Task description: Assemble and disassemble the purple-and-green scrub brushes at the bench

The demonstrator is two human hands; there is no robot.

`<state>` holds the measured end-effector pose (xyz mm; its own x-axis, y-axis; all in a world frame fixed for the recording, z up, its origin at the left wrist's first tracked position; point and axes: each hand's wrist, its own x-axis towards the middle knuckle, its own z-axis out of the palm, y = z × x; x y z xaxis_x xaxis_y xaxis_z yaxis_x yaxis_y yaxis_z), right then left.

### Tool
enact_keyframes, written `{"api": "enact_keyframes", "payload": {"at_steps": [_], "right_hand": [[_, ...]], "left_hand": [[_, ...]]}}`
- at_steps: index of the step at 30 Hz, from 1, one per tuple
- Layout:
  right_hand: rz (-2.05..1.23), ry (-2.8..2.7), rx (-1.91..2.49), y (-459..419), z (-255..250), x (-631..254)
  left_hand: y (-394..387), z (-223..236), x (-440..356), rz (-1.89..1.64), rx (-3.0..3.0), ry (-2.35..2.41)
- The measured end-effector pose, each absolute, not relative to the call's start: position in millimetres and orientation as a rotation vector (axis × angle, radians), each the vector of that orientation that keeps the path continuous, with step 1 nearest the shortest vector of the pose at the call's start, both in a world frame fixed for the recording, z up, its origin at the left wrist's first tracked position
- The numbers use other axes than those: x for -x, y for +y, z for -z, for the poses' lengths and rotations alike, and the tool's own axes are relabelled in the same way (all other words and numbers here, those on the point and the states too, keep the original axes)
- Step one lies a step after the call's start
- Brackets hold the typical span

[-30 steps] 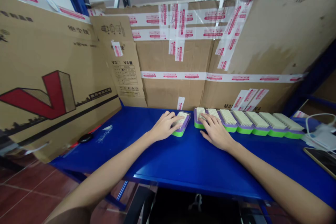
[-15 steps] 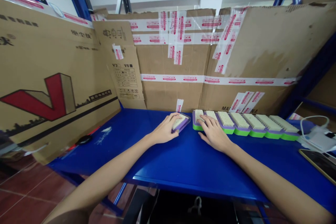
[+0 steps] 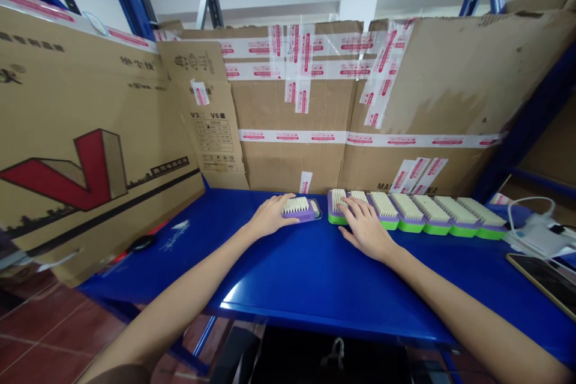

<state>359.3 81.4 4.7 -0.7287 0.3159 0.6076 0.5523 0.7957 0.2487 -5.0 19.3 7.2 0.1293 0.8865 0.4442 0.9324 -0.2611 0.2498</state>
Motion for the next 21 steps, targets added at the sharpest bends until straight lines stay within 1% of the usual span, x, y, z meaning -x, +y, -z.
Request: {"api": "enact_keyframes", "payload": {"at_steps": [3,12,21], "right_hand": [[0.57,-2.413,0.648,81,-5,-360],[0.483,-2.365,0.52,72,-13,-362],[0.326,-2.446,0.274,69,-15,-362]], "left_hand": [[19,-7,5,0.805,2.295,-1.747],[6,-14,-8,0.899,2.256,-1.077],[-7,-12,-29,0.848,2.317,-0.783]]}}
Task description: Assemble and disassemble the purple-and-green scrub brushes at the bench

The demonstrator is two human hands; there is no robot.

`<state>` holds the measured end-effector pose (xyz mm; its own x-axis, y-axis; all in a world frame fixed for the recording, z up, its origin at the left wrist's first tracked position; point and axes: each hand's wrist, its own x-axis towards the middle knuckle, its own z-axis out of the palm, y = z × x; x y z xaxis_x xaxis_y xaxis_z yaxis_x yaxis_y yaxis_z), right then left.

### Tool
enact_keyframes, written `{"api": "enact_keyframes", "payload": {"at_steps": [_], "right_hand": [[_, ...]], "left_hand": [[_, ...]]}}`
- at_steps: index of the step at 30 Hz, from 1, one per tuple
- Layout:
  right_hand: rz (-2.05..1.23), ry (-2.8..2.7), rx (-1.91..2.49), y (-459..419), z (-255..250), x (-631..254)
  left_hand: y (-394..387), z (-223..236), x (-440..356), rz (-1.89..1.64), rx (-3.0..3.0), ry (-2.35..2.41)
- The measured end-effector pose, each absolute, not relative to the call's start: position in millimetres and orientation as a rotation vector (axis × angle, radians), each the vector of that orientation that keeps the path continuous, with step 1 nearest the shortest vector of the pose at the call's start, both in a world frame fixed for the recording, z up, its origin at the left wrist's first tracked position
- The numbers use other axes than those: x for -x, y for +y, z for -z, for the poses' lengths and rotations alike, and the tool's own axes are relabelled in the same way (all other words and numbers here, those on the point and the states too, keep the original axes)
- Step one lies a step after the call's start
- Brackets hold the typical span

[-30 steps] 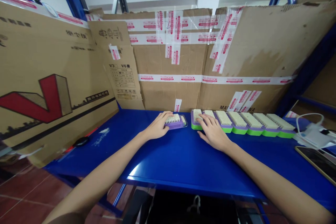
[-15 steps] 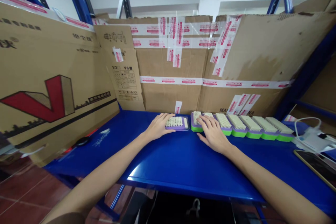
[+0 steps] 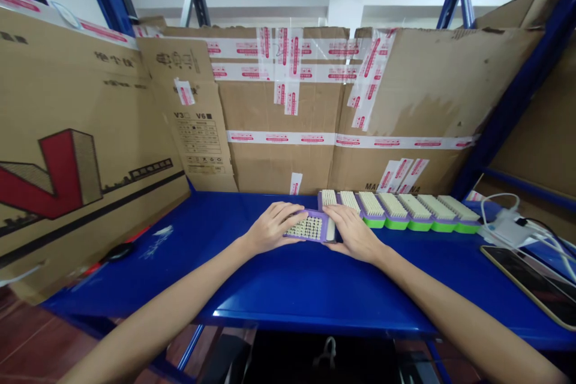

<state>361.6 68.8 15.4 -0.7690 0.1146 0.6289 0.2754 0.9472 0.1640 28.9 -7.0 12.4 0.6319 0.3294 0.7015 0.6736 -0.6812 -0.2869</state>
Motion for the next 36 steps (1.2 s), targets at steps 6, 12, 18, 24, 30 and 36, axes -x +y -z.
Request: {"api": "enact_keyframes", "payload": {"at_steps": [6,12,18,24,30,36], "right_hand": [[0.25,-2.492,0.286,67,-11,-360],[0.211,-2.501,0.321,65,-14,-355],[0.223,-2.47,0.307,66,-19,-352],[0.232,-2.439,0.301,59,-26,-352],[0.234,-2.439,0.313,54,-30,-351],[0.203,-2.449,0.367,52,-32,-349]], "left_hand": [[-6,-11,-31,0.832,2.322,-0.809],[7,-10,-20,0.81,2.383,-0.894],[12,-16,-13,0.787,2.354,-0.908],[11,-21,-11,0.789,2.358,-0.89],[11,-23,-9,0.78,2.331,-0.884],[17,-21,-8,0.786,2.368,-0.909]]}}
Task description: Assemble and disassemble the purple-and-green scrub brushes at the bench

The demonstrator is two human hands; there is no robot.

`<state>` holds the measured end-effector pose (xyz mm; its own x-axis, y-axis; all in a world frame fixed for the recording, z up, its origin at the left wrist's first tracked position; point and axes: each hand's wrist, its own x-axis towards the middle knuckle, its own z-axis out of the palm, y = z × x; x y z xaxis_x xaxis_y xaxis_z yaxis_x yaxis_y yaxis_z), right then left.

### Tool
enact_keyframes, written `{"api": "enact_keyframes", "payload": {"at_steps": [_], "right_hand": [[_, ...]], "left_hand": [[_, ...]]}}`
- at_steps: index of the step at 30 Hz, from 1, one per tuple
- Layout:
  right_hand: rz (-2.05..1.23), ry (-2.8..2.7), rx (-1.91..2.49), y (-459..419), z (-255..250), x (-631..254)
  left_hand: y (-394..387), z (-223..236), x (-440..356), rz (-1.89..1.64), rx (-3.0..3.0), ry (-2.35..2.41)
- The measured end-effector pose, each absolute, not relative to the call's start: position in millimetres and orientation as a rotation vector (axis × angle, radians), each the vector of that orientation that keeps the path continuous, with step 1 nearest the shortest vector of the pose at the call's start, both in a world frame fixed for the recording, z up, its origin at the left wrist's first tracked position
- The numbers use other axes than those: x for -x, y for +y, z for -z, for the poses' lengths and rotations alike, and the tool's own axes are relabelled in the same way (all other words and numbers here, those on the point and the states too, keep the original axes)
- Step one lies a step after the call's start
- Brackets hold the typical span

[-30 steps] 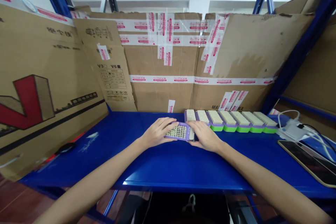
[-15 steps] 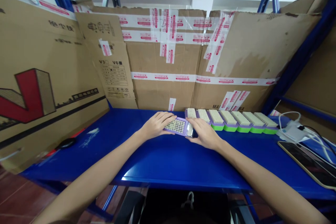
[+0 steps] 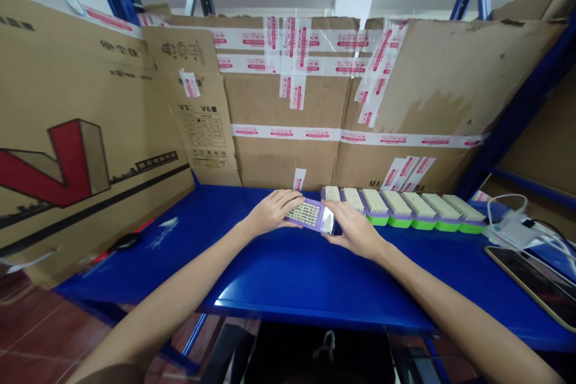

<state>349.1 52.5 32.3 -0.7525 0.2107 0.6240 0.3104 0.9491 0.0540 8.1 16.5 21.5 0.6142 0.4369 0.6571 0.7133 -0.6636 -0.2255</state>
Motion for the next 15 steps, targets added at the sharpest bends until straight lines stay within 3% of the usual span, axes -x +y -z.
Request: {"api": "enact_keyframes", "payload": {"at_steps": [15], "right_hand": [[-0.002,-2.479,0.393,52,-44,-360]], "left_hand": [[19,-14,-18,0.727,2.346,-0.914]]}}
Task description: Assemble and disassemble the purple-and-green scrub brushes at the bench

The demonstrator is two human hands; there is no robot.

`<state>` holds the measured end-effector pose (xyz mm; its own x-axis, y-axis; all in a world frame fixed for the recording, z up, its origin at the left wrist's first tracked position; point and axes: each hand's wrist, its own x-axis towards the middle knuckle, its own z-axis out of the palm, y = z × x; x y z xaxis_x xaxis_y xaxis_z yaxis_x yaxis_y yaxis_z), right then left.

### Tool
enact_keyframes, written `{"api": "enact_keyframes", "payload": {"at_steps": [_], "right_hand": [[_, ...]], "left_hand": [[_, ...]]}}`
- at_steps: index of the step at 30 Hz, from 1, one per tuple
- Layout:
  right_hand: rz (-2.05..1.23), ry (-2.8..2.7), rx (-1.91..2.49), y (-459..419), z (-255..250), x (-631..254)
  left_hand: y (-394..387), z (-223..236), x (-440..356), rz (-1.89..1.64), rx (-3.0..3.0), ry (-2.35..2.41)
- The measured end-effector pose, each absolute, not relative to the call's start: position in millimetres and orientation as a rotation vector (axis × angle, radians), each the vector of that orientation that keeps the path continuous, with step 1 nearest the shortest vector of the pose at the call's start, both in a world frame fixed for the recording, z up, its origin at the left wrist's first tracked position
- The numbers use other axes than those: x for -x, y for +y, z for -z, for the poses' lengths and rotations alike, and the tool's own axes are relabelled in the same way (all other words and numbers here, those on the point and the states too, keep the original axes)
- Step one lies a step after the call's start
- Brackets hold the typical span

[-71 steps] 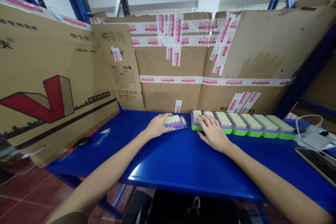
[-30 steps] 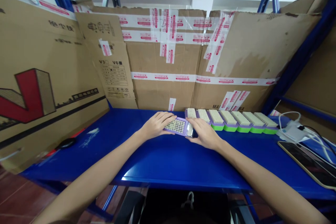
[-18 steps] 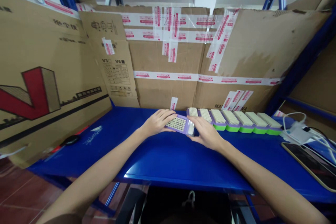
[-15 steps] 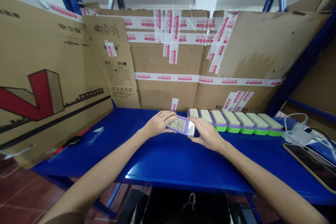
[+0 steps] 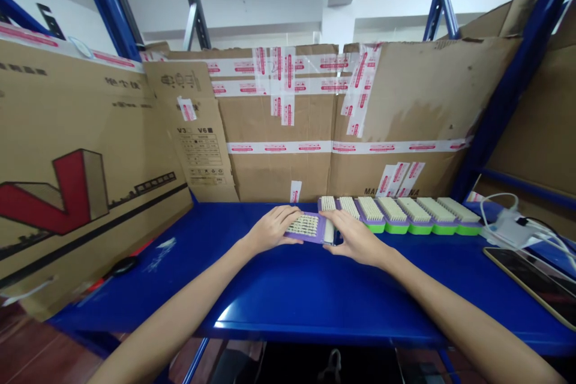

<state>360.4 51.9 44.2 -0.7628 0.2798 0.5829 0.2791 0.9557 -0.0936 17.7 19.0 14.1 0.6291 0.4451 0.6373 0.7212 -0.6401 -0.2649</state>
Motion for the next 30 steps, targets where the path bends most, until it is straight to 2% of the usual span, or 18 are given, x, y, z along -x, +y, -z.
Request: {"api": "enact_keyframes", "payload": {"at_steps": [16,30], "right_hand": [[-0.31,-2.501,0.463,56,-55,-372],[-0.558,-2.509,0.526,65,-55,-387]], "left_hand": [[15,-15,-33,0.768,2.226,-0.742],[2,-18,-50,0.844,2.419,-0.869]]}}
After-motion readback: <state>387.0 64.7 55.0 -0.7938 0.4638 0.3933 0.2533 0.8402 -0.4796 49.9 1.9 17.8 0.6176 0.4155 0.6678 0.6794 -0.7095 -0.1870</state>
